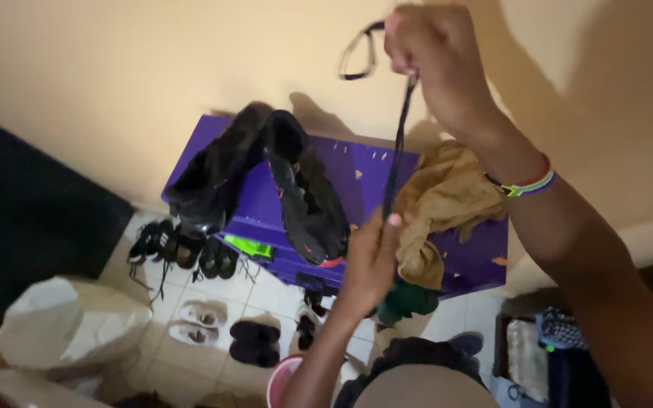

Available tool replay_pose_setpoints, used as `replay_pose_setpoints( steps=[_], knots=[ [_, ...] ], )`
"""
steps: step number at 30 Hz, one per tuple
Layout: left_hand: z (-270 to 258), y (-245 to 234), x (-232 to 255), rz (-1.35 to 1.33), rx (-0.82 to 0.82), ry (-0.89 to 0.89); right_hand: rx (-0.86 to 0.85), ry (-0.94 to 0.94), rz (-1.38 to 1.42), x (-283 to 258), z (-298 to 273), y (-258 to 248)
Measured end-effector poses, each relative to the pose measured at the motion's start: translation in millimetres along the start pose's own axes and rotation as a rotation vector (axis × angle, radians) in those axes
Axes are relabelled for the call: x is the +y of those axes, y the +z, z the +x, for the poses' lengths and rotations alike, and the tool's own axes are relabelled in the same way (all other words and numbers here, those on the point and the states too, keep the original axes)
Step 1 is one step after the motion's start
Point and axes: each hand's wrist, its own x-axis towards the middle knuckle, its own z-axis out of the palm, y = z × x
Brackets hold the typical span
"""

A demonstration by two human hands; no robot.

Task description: The person wipes a black sneaker with a cloth, then dips the cloth into a pink cup of liquid and continues wiping the shoe. The person also handles the shoelaces, pulling and adjusting them while holding the shoe.

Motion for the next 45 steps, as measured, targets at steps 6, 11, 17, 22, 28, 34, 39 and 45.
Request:
replay_pose_setpoints(
  steps=[6,11,17,22,28,34,39,45],
  knots=[
    [38.0,-32.0,34.5,0.23,0.267,-0.092,-0.238,0.102,-0.322,38.6,-13.2,-12.2],
    [54.9,-54.3,45.1,-0.044,0.386,0.08,-0.38,-0.031,-0.186,65.3,-2.3,-15.6],
    [70.9,-35.1,6.6,0.457,0.55,0.074,-0.256,-0.284,-0.361,142.3,55.3,37.3],
    [50.6,-34.4,-7.7,1.378,0.643,0.228,-0.565,0.1,-0.661,190.2,74.4,54.8],
    [45.9,-98.5,-0.1,1.204,0.724,0.097,-0.528,-0.067,-0.75,194.4,55.8,32.5],
    [49.4,-167.0,2.2,1.464,0.597,0.093,-0.695,0.453,-0.786,157.5,31.1,35.0],
    [57.2,-182.8,-18.2,1.643,0.481,0.079,-0.745,0.136,-0.67,134.5,8.6,36.3],
    [70.6,-197.7,-28.1,1.603,0.469,0.002,-1.004,-0.035,-0.964,125.3,6.5,37.5]
  ],
)
